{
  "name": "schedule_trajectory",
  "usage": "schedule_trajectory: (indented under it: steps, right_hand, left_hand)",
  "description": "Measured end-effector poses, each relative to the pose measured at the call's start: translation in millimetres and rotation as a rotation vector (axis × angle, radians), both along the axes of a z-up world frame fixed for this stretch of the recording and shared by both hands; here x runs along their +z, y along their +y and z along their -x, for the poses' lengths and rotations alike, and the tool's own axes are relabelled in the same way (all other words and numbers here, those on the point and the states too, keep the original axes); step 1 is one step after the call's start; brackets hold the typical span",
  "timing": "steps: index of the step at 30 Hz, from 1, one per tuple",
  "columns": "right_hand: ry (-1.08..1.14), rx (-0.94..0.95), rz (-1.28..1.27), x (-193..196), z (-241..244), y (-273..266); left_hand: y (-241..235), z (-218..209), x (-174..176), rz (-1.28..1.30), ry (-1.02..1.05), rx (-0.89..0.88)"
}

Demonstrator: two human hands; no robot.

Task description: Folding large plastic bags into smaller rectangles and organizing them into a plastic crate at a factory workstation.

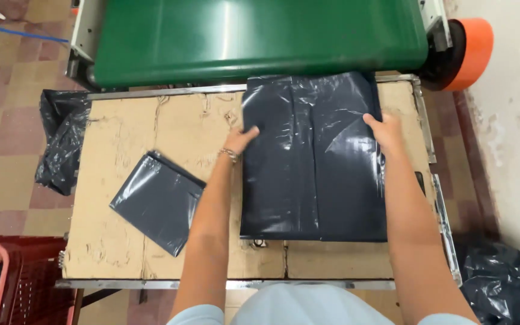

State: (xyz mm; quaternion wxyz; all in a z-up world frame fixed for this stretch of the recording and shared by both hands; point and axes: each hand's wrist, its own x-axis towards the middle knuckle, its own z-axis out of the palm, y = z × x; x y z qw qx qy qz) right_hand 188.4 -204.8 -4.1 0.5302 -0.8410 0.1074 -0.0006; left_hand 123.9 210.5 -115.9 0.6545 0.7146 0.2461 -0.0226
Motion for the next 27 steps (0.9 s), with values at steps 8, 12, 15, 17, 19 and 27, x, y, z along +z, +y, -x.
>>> schedule_trajectory:
  steps: [8,12,15,17,19,27]
  right_hand:
    - [0.117,0.053,0.520,-68.0,-77.9,-7.6]
    - [0.261,0.032,0.640,-20.8,-72.7,24.1]
    - [0.330,0.102,0.577,-37.3,-91.7,19.1]
    - [0.355,0.184,0.523,-32.8,-94.7,16.7]
    - [0.414,0.099,0.350,-4.6,-90.7,23.2]
    - [-0.200,0.159,0.144,24.0,-54.6,22.4]
  left_hand:
    - [-24.5,-28.8,-21.6,-0.909,0.140,-0.052]
    - [-43.6,-2.4,23.2,-0.864,0.253,-0.008]
    - [-72.7,14.3,51.7,-1.155,0.090,-0.021]
    - [-104.3,24.8,45.3,-1.408,-0.134,-0.025]
    - [-143.4,33.0,27.1,-1.228,-0.635,-0.412]
    - [-164.2,46.8,33.0,-0.801,-0.428,-0.650]
